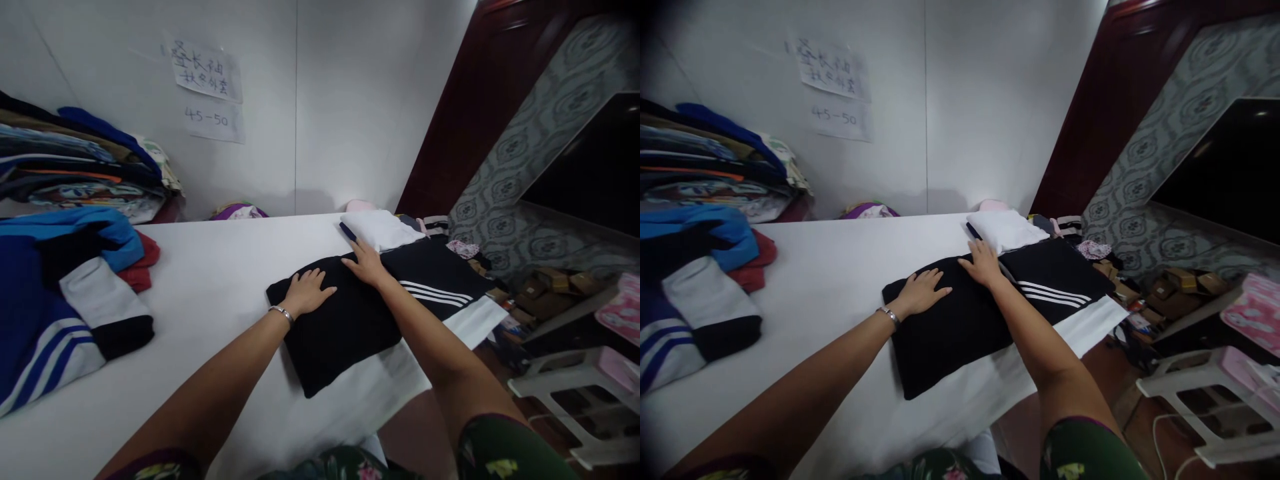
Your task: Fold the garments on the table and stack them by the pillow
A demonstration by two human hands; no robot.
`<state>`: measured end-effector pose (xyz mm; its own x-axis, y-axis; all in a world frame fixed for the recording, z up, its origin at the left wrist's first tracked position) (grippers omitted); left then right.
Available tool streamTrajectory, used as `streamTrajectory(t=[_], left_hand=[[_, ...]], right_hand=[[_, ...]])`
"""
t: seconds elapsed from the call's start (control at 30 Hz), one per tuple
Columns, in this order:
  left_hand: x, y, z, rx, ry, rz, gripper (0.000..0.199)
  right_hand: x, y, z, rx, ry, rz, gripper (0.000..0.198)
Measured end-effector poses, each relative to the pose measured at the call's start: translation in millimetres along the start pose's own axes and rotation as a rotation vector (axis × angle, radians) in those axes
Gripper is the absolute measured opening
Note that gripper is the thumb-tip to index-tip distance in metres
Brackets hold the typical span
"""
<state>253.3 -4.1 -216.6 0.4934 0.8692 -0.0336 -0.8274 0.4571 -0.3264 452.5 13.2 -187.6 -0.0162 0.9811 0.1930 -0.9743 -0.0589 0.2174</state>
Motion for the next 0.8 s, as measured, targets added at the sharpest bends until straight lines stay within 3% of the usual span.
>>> streamTrajectory(t=[0.07, 0.2, 0.33, 0.43, 0.53, 0.67, 0.8], left_hand=[[0.1, -0.8, -0.7, 0.012, -0.005, -0.002, 0.074], [0.6, -0.5, -2.3, 0.045, -0.011, 0.002, 0.071], [-1.0, 0.5, -1.3, 0.067, -0.007, 0.000, 0.073], [-2.7, 0.9, 0.3, 0.074, -0.007, 0.006, 0.075], [-3.4, 0.4, 1.5, 0.075, -0.014, 0.003, 0.074], [-3.1, -1.0, 1.9, 0.068, -0.019, 0.004, 0.073], [-3.7, -2.1, 2.6, 0.060, -0.031, -0.001, 0.072]], right_hand=[[-4.5, 9.8, -12.0, 0.025, 0.085, 0.107, 0.066], [-10.8, 7.6, -40.9, 0.090, 0.305, 0.032, 0.065], [-16.1, 8.9, -21.6, 0.220, 0.353, -0.016, 0.064], [-42.8, 18.9, 13.4, 0.322, 0.273, 0.033, 0.063], [-89.5, 26.6, 29.3, 0.276, 0.118, 0.204, 0.059], [-138.3, 13.8, 2.1, 0.153, 0.104, 0.228, 0.054], [-147.8, 2.9, -18.6, 0.157, 0.011, 0.220, 0.050]])
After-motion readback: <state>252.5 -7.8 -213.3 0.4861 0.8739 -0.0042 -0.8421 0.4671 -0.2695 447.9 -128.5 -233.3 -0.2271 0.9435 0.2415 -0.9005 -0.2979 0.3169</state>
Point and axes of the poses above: each hand's wrist, its own x-axis towards the middle knuckle, its own z-axis out of the back of the hand, y = z × x, the point moved 3 cm from there along x, towards the middle knuckle, and after that the axes turned 1 degree about -y, right-handed, at the moved point
